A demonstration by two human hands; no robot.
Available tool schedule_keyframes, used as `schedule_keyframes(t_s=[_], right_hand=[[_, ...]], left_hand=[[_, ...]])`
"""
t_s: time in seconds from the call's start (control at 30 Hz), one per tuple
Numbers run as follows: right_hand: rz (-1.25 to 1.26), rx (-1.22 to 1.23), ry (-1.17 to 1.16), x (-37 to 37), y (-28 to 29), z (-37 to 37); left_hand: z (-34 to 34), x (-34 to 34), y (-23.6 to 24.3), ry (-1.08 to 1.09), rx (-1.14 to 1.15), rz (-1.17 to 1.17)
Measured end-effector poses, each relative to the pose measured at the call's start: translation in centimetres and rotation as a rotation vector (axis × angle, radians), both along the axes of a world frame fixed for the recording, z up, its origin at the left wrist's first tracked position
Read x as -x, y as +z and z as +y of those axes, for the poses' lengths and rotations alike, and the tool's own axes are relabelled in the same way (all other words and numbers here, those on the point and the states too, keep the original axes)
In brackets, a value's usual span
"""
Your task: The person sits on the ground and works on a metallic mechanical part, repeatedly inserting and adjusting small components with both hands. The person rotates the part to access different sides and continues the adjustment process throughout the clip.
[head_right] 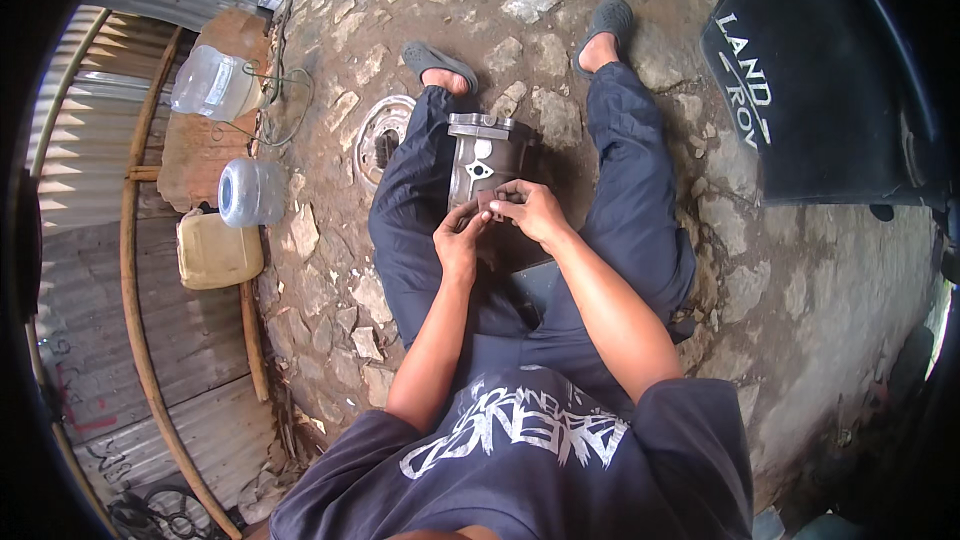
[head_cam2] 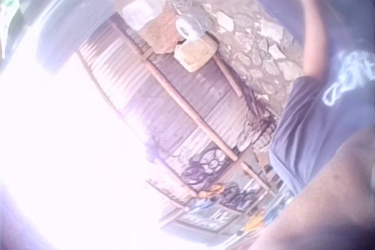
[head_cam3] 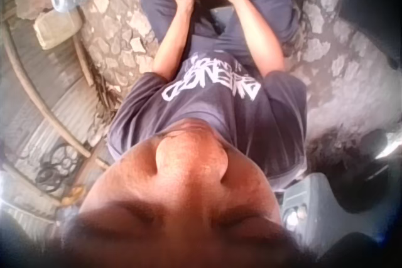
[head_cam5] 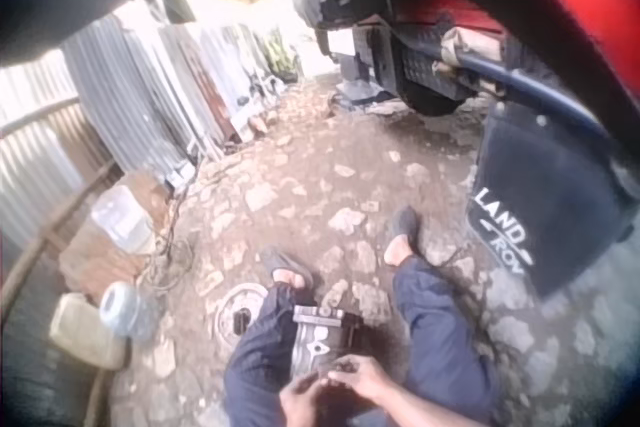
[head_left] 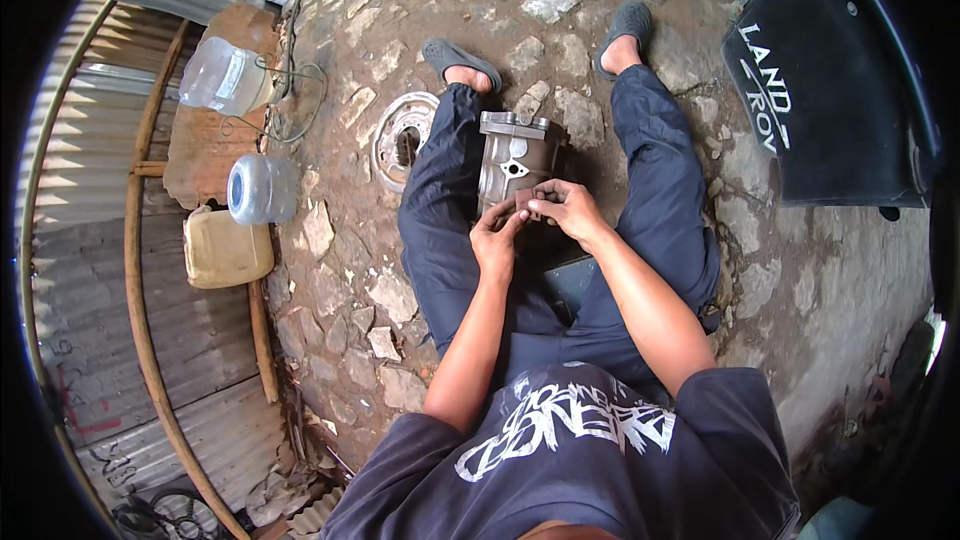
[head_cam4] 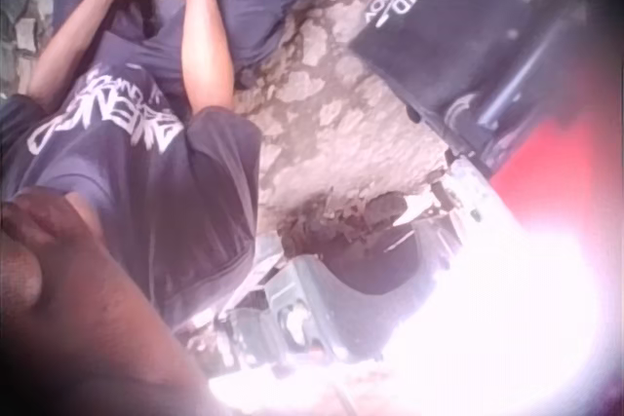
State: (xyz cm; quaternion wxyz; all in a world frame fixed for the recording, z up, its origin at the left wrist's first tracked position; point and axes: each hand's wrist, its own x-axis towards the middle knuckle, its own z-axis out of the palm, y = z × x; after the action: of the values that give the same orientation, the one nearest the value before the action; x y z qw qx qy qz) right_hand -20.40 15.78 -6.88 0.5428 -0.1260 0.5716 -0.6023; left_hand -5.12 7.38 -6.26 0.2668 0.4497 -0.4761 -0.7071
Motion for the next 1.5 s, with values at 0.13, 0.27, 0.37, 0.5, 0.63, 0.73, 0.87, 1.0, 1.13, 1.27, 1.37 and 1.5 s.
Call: schedule_keyframes(t_s=[0.13,0.27,0.37,0.5,0.63,0.73,0.87,1.0,1.13,1.27,1.37,1.5], right_hand=[[0.002,-0.003,-0.081,1.0,-0.1,-0.6],[-0.036,0.042,-0.068,1.0,0.3,-0.1],[-0.081,0.118,-0.061,1.0,1.2,-0.1],[-0.167,0.076,-0.058,0.6,1.8,-0.4],[0.008,0.096,0.020,0.4,0.2,-0.2],[0.196,0.106,0.082,0.5,0.2,0.1],[0.029,0.176,-0.025,0.1,0.0,0.1],[-0.064,0.190,-0.041,-0.2,0.3,0.1],[0.098,0.155,0.015,-0.2,-0.6,0.0],[0.150,0.078,0.090,-0.6,-0.1,0.1],[0.296,0.069,0.062,-0.2,0.1,0.5],[0.322,0.089,-0.030,-0.5,0.6,1.1]], left_hand=[[-0.8,0.5,0.0,-0.020,0.037,-0.095],[-0.8,0.2,-0.1,-0.009,-0.071,0.009],[-0.8,0.1,0.3,-0.020,-0.101,0.063],[-0.5,-0.1,0.2,-0.032,-0.060,0.086],[-0.4,-0.4,-0.9,-0.103,0.031,-0.027],[-0.5,-0.4,-0.8,-0.091,0.016,-0.061],[-0.8,-0.2,0.5,-0.057,-0.046,-0.052],[-0.6,-0.7,0.3,-0.058,0.002,-0.019],[-0.4,-0.5,0.1,-0.044,0.076,-0.045],[-0.4,-0.5,-1.5,0.036,0.153,-0.123],[-0.3,-0.3,-0.3,-0.036,0.124,-0.101],[-0.1,-0.4,0.4,-0.100,-0.088,-0.017]])
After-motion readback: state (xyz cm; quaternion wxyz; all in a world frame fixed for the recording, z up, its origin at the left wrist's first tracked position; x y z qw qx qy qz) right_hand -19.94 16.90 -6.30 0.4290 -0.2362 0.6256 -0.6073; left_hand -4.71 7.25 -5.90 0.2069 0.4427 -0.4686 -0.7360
